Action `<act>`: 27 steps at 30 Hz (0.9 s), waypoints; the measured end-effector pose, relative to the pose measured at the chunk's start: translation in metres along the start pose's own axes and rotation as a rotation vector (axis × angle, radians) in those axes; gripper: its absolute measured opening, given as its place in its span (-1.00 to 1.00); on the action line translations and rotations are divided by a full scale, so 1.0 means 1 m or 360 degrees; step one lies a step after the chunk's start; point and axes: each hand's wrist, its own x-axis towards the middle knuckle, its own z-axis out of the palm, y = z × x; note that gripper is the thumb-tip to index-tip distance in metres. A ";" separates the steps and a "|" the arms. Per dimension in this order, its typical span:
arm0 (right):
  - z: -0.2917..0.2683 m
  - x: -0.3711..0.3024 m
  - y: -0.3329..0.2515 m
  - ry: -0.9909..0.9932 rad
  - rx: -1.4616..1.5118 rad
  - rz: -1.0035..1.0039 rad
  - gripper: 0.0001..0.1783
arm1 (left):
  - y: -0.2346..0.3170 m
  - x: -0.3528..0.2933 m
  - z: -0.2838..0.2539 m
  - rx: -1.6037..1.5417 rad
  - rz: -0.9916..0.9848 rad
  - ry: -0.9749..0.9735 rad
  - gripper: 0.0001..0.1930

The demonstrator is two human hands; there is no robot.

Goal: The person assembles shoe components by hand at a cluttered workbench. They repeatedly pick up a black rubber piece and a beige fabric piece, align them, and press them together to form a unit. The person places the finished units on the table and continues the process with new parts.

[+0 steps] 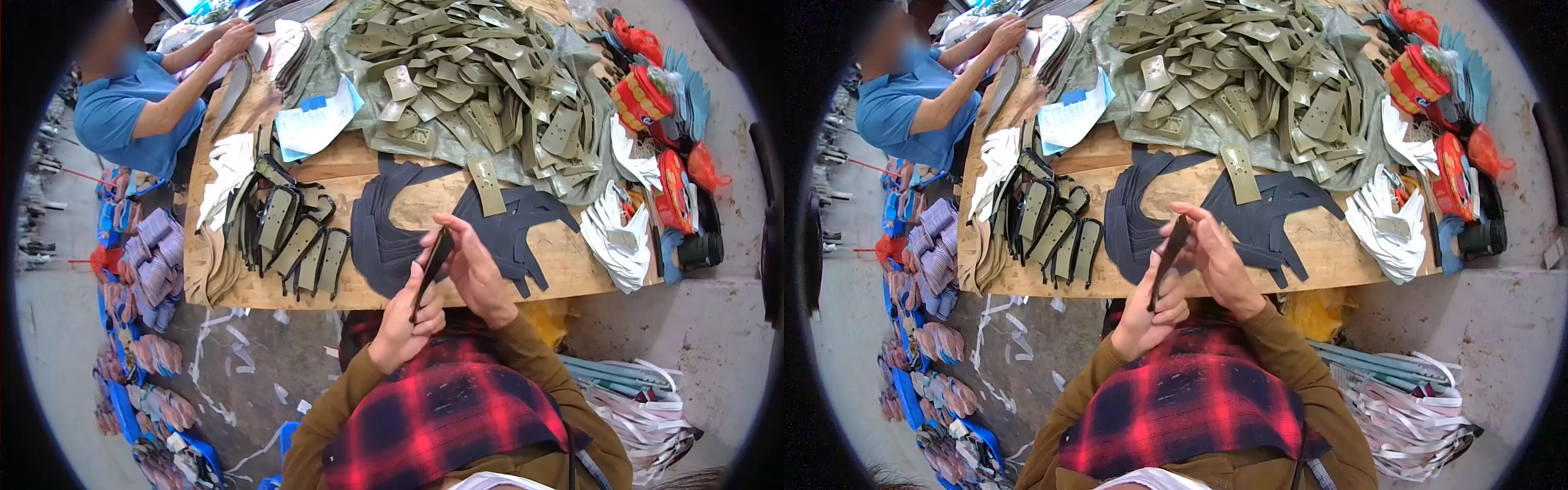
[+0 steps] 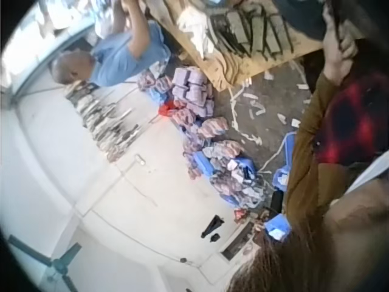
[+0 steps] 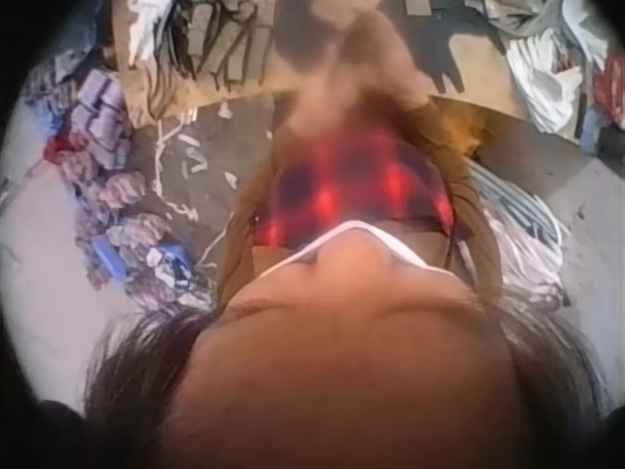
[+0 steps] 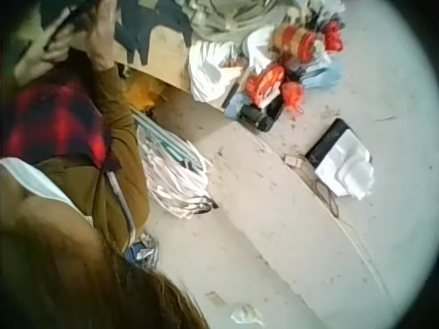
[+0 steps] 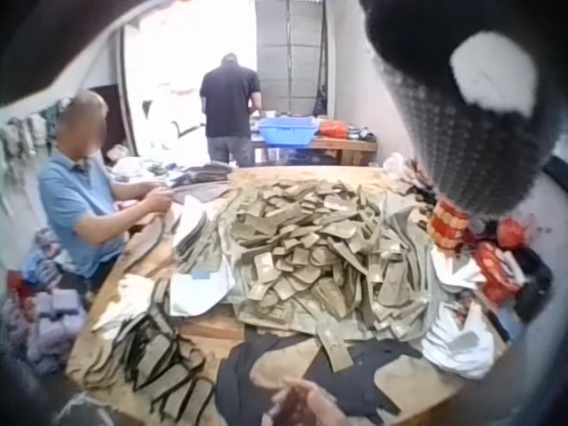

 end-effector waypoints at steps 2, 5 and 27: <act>-0.007 -0.003 -0.004 0.0169 -0.0180 -0.0039 -0.64 | -0.004 0.000 0.002 -0.0334 -0.0238 -0.0208 -0.29; -0.007 0.001 0.004 0.0200 -0.0311 -0.0058 -0.77 | 0.000 -0.010 0.006 0.0245 -0.0100 0.0046 -0.21; -0.016 -0.007 -0.032 0.0078 -0.1047 0.0488 -0.66 | 0.017 -0.026 0.023 0.0734 -0.0159 0.0097 -0.55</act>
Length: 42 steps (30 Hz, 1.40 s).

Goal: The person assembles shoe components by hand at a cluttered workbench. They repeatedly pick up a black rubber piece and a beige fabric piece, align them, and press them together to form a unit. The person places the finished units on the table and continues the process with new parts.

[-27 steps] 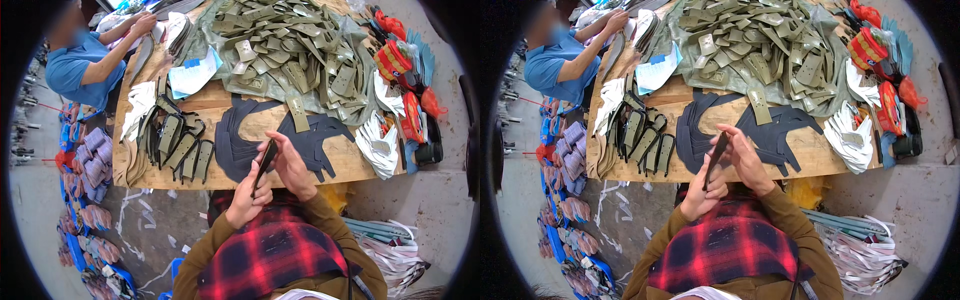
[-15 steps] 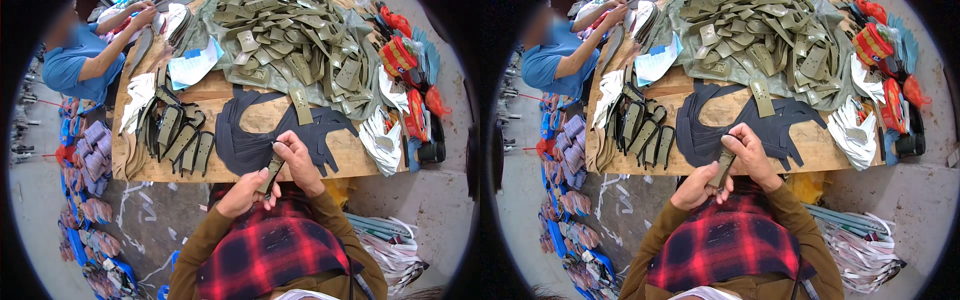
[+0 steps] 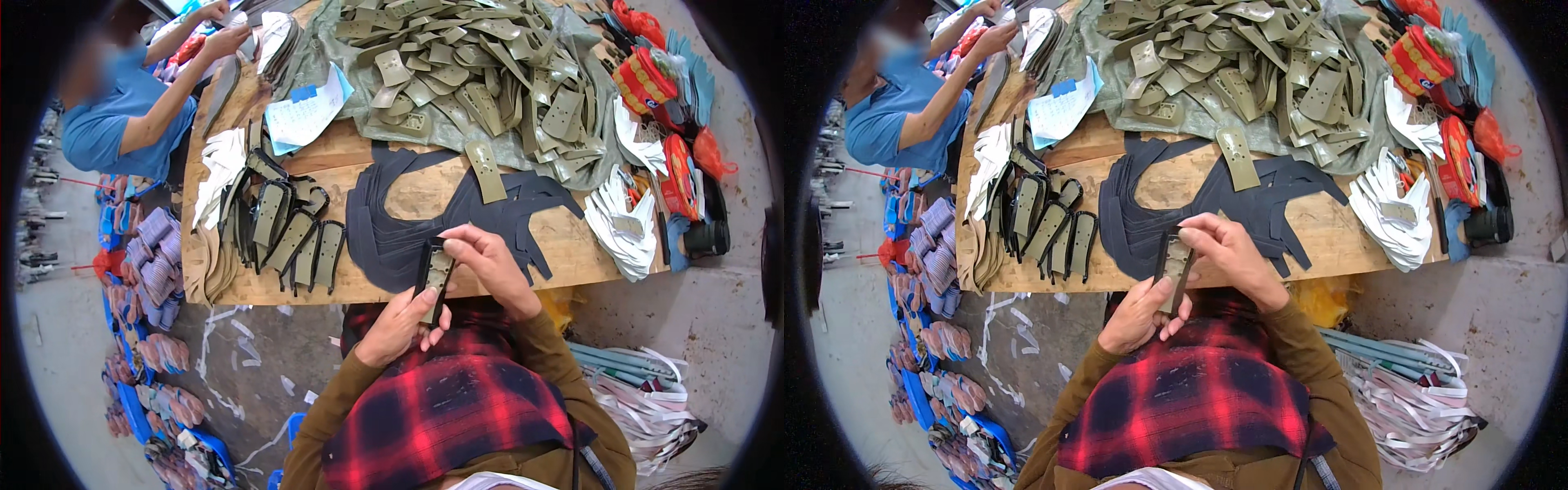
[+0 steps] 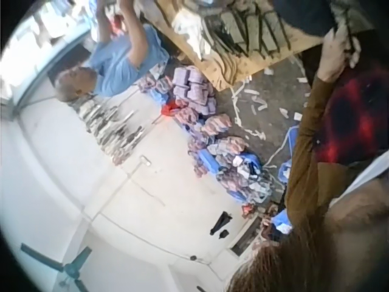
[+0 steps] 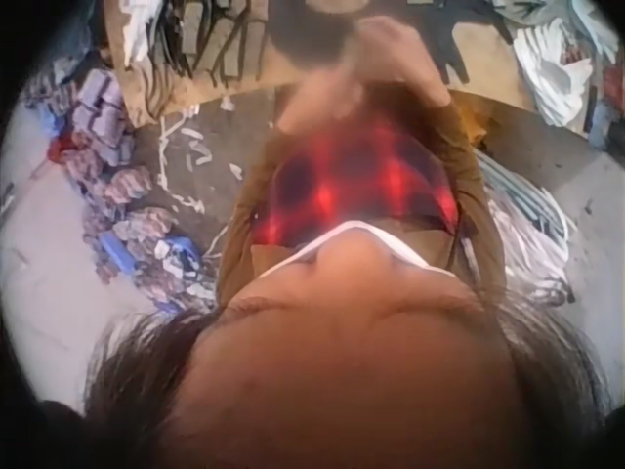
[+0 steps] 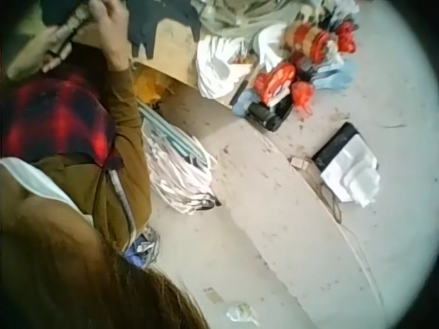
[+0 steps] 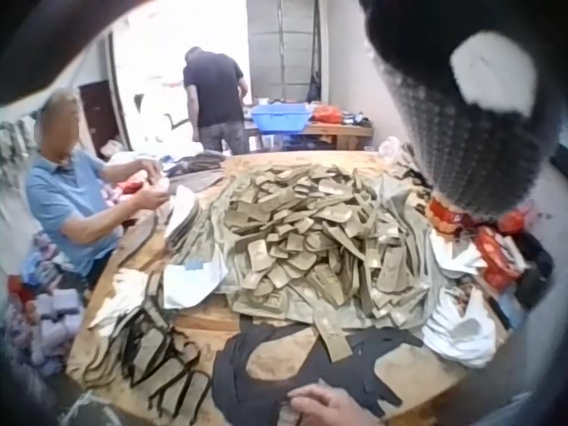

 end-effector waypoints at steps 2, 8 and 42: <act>0.007 -0.002 0.013 0.0045 0.0072 -0.0118 -0.64 | -0.004 -0.001 -0.001 0.0012 0.0026 0.0038 -0.56; 0.031 -0.024 0.021 -0.0088 0.0473 -0.0273 -0.22 | 0.010 -0.015 -0.034 0.0448 0.0409 0.0517 -0.59; -0.112 -0.170 0.103 0.1573 -0.0469 0.0117 -0.60 | -0.015 -0.032 -0.096 0.2309 0.1507 0.1281 -0.75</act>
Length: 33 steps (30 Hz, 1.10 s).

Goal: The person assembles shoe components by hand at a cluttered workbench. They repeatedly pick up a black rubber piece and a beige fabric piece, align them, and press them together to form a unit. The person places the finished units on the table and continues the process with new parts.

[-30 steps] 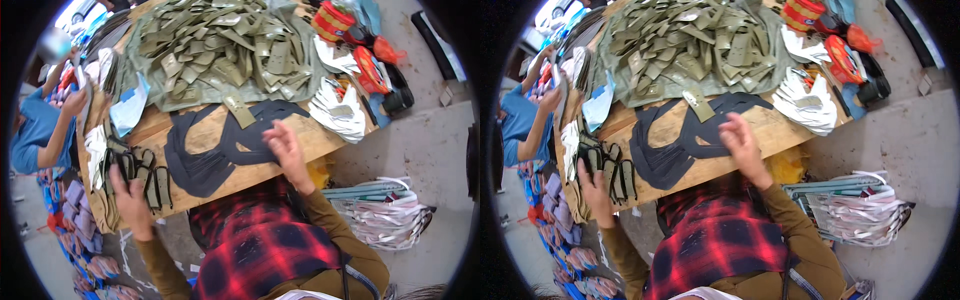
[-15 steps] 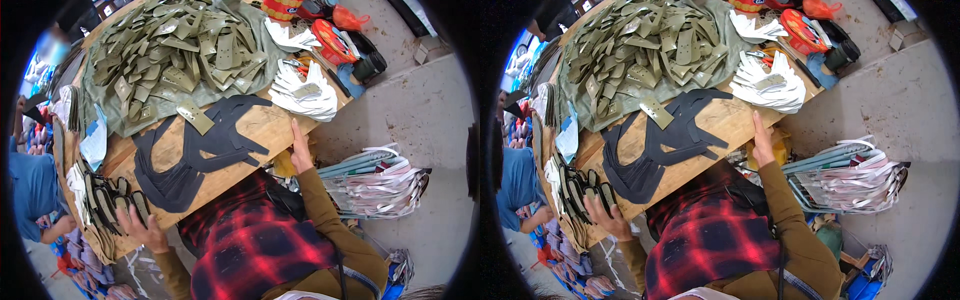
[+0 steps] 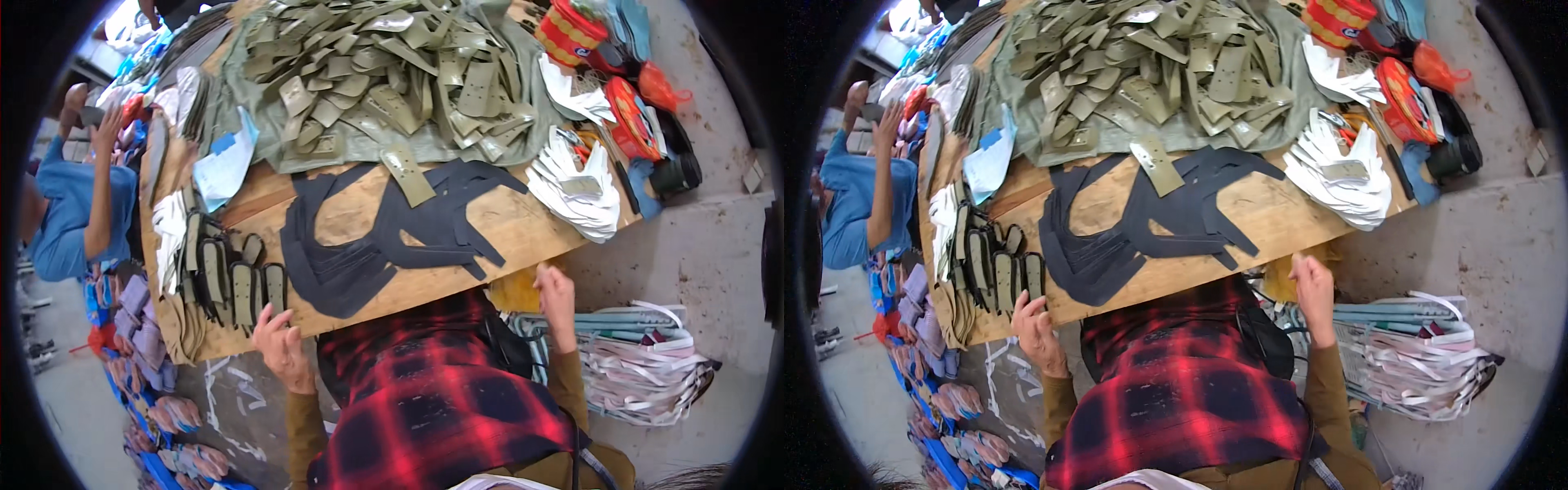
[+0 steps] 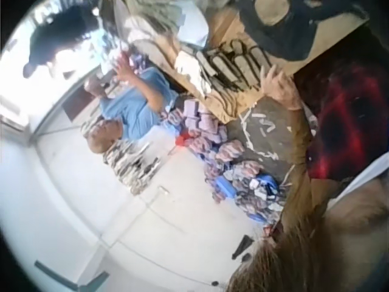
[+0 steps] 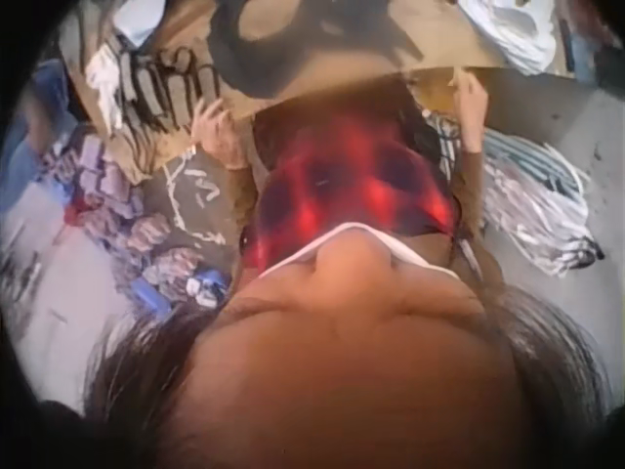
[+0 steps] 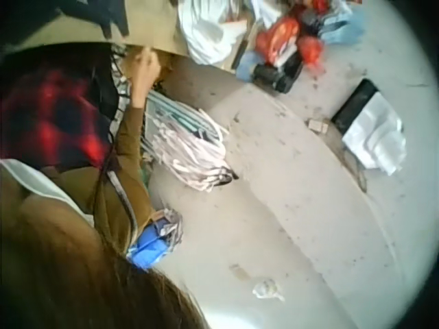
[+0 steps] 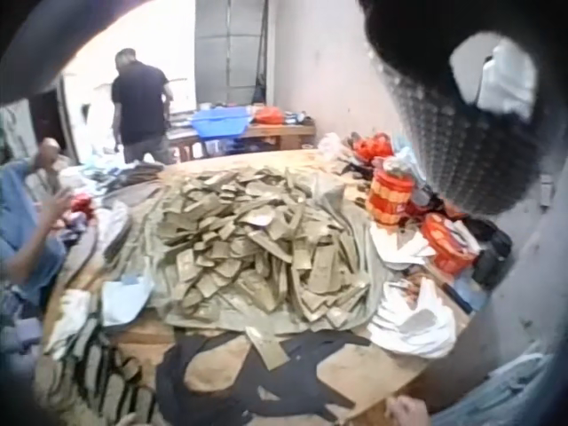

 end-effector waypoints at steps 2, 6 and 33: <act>0.019 0.017 -0.051 -0.0132 0.0064 -0.0131 -0.55 | 0.013 0.008 0.007 -0.0096 -0.0019 0.0040 -0.77; 0.099 0.053 -0.116 -0.0170 0.0120 -0.0947 -0.69 | 0.069 0.047 0.037 -0.0396 0.0342 -0.0176 -0.69; 0.172 0.161 -0.243 -0.0643 -0.0026 -0.1066 -0.37 | 0.104 0.081 0.154 -0.0354 0.0606 -0.0451 -0.39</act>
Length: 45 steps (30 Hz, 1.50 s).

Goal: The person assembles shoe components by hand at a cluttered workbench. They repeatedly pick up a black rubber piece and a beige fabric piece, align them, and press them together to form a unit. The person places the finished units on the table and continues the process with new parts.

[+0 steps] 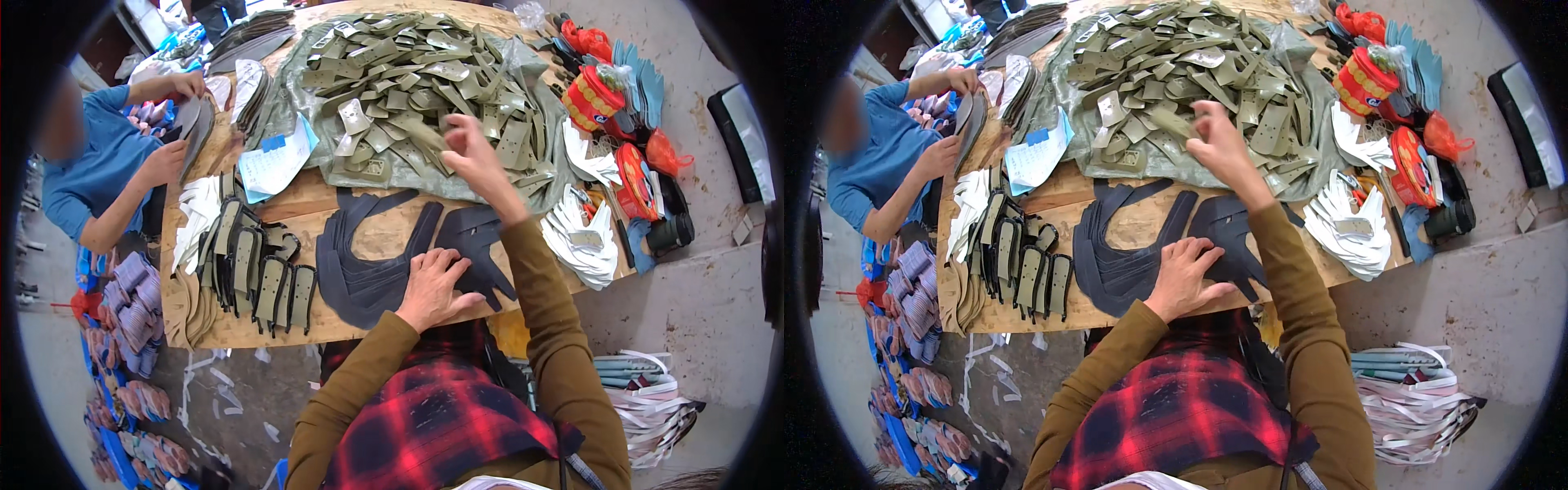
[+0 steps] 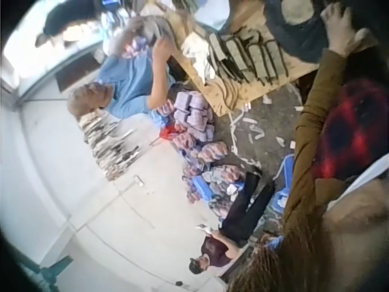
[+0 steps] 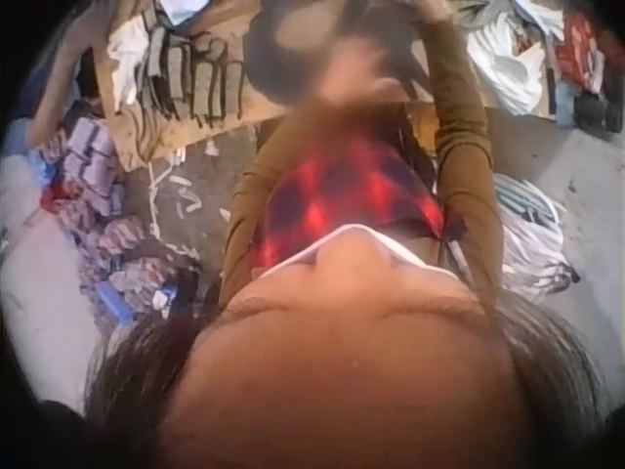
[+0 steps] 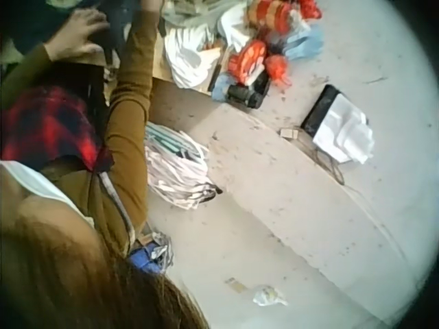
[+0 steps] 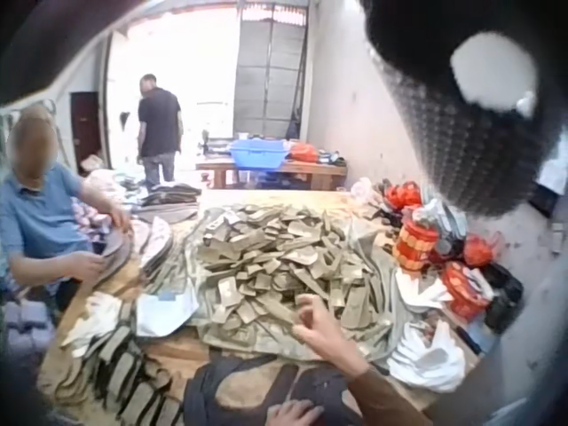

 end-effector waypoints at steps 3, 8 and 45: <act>0.016 0.028 0.034 0.0100 -0.0456 -0.0698 -0.40 | 0.003 0.007 -0.004 -0.0216 -0.0032 -0.0009 -0.40; -0.010 -0.016 0.021 0.0110 0.0003 -0.0130 -0.66 | 0.004 0.009 -0.024 -0.0603 -0.0182 0.0032 -0.57; -0.016 -0.159 0.006 0.0383 0.1416 0.0303 -0.84 | -0.009 0.014 -0.025 -0.1785 -0.1177 0.0902 -0.69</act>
